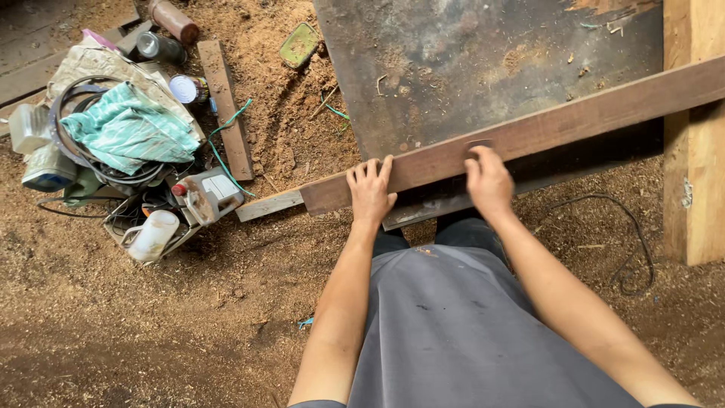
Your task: The person sands several wooden planks using a small piece of sandpaper, moving it back and forth along the surfaces and edges of the wood while holding the planks by hand.
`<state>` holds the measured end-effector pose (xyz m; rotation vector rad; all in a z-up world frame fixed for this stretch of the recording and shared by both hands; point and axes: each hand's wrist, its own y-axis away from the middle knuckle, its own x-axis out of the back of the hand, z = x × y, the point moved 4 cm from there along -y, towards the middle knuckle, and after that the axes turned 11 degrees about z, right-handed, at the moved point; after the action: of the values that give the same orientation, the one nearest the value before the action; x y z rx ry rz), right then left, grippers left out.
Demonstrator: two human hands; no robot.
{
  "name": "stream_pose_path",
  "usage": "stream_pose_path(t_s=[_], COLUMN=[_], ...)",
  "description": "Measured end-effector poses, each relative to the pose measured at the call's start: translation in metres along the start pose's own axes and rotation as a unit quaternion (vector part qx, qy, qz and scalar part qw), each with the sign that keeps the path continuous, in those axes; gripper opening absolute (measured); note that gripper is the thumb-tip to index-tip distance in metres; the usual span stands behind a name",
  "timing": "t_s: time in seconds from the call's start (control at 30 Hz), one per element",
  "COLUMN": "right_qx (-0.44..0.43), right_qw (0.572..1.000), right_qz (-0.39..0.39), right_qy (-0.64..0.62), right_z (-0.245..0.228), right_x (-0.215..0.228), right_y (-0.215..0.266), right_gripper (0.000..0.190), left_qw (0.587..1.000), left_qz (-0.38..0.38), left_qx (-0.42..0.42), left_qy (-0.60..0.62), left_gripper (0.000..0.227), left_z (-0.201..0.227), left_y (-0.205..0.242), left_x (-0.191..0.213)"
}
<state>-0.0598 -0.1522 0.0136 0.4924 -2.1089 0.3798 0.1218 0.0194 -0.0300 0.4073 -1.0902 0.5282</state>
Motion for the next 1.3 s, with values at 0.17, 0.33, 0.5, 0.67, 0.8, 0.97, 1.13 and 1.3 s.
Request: stream_pose_path(t_s=[0.17, 0.33, 0.5, 0.67, 0.8, 0.97, 1.13, 1.3], right_qx=[-0.011, 0.177, 0.191, 0.184, 0.192, 0.164, 0.116, 0.168], right_qw=[1.000, 0.976, 0.977, 0.978, 0.978, 0.984, 0.989, 0.983], right_qz=[-0.005, -0.124, -0.042, -0.058, -0.041, -0.046, -0.087, -0.064], right_qy=[0.002, -0.002, 0.081, 0.084, 0.068, 0.058, 0.038, -0.043], right_z=[-0.004, -0.059, -0.040, -0.026, -0.031, -0.034, -0.032, -0.078], right_x=[-0.008, -0.022, 0.005, 0.011, 0.010, 0.004, -0.018, -0.055], right_y=[-0.002, 0.005, -0.039, -0.062, -0.067, -0.081, -0.082, -0.045], right_gripper=[0.021, 0.021, 0.016, 0.014, 0.012, 0.013, 0.022, 0.021], left_qw=[1.000, 0.996, 0.969, 0.984, 0.981, 0.966, 0.976, 0.980], left_qz=[-0.022, -0.078, -0.211, -0.099, -0.053, -0.050, 0.014, 0.102], left_qx=[-0.003, -0.010, 0.053, 0.021, 0.031, 0.152, 0.101, 0.108], left_qy=[0.006, 0.047, 0.116, 0.145, 0.183, 0.202, 0.190, 0.129], left_gripper=[0.097, 0.097, 0.098, 0.076, 0.049, 0.027, 0.026, 0.031], left_z=[-0.004, -0.022, -0.031, -0.026, -0.025, -0.031, -0.024, -0.017], left_y=[0.004, -0.017, -0.041, -0.035, -0.026, -0.046, -0.048, -0.023], left_x=[-0.002, -0.007, -0.010, -0.004, -0.005, 0.012, 0.022, 0.013])
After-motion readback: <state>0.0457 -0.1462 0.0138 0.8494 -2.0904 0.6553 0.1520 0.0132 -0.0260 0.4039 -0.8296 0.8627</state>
